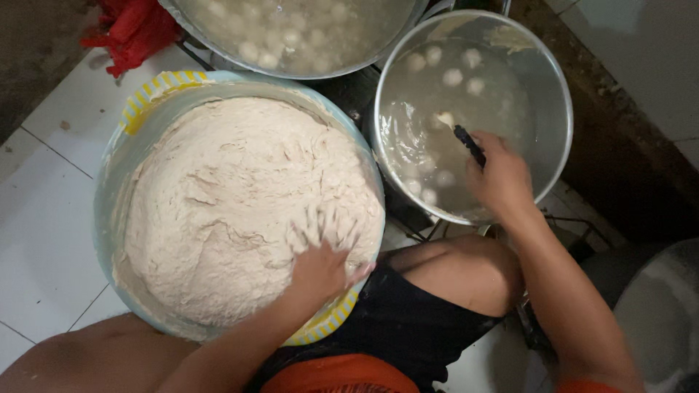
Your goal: The person sits on the floor with a large basin of dough on their lap. They scoop portions of dough with a hand scoop, shape each portion into a ball, and drop the balls into a water-filled basin beside them, repeating the cycle continuously.
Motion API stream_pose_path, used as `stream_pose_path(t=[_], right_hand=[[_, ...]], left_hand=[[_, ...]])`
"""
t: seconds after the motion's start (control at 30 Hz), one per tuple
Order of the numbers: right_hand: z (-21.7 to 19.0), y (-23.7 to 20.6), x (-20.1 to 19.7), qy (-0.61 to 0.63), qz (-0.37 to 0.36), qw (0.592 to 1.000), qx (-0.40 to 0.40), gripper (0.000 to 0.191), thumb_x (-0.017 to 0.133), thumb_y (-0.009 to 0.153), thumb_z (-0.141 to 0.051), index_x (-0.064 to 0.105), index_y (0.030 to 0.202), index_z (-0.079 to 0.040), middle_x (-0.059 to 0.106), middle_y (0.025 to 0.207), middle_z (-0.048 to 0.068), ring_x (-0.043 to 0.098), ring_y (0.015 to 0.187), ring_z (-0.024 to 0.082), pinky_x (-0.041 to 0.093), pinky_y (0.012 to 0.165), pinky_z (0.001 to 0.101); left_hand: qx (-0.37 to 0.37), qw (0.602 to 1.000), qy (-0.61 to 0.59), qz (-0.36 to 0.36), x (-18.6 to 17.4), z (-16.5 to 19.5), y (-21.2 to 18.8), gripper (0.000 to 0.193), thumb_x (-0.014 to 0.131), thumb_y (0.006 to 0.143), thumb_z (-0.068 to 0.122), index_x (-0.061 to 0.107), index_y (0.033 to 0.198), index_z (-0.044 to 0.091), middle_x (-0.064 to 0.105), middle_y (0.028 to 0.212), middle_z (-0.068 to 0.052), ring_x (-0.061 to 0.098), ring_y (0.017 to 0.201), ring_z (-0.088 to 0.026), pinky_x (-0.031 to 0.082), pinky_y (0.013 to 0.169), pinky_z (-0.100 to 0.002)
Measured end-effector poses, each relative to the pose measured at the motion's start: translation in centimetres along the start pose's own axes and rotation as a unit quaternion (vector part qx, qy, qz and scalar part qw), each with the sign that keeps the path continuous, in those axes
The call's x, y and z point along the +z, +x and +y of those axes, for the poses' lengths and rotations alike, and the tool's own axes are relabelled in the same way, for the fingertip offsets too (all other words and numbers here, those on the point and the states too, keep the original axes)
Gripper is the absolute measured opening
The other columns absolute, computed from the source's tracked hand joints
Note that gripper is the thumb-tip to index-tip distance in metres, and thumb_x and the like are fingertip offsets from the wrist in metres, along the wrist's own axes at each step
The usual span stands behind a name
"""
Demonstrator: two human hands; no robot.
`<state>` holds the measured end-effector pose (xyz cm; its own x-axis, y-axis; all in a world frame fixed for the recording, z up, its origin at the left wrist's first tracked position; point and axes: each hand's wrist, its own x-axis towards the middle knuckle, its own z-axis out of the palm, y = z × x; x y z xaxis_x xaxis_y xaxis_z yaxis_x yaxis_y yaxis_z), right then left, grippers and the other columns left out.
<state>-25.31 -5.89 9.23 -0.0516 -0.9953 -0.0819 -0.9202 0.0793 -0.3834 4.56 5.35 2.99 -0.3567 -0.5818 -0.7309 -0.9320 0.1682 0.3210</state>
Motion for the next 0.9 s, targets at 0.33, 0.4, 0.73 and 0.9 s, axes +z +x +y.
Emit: stream_pose_path(t=[0.33,0.4,0.73,0.9], right_hand=[[-2.4,-4.0,-2.4,-0.101,-0.162,0.981,0.035,0.047,0.064,0.089,-0.018,0.064,0.136,-0.017,0.071,0.114,0.017,0.070,0.099,0.041,0.053,0.088,0.0493],[-2.0,-4.2,-3.3,-0.109,-0.158,0.980,0.057,0.052,0.065,0.085,-0.016,0.065,0.137,-0.018,0.072,0.116,0.016,0.071,0.100,0.041,0.053,0.090,0.0495],[-2.8,-6.5,-2.0,0.160,-0.176,0.956,0.175,0.037,0.059,0.100,-0.016,0.060,0.136,-0.008,0.071,0.095,0.013,0.067,0.079,0.021,0.054,0.070,0.0364],[-3.2,-7.8,0.0,0.332,-0.312,0.883,0.107,0.034,0.060,0.097,-0.013,0.066,0.129,-0.008,0.070,0.090,0.003,0.059,0.065,0.011,0.049,0.056,0.0278]], left_hand=[[-0.028,0.948,-0.102,0.302,-5.4,-0.8,5.2,0.087,0.050,0.086,0.076,0.053,0.150,0.017,0.058,0.126,-0.037,0.067,0.095,-0.049,0.054,0.079,-0.055],[-0.011,0.934,-0.140,0.329,-5.6,-1.1,4.8,0.091,0.056,0.081,0.075,0.055,0.147,0.013,0.058,0.123,-0.038,0.065,0.095,-0.052,0.053,0.079,-0.057],[0.105,0.789,-0.315,0.516,-2.8,1.7,5.7,0.031,0.078,0.090,0.032,0.071,0.094,0.003,0.072,0.091,-0.026,0.069,0.084,-0.045,0.057,0.077,-0.048],[0.129,0.777,-0.402,0.467,-2.3,2.4,5.6,0.026,0.079,0.083,0.029,0.068,0.089,0.005,0.072,0.077,-0.017,0.072,0.073,-0.039,0.058,0.064,-0.044]])
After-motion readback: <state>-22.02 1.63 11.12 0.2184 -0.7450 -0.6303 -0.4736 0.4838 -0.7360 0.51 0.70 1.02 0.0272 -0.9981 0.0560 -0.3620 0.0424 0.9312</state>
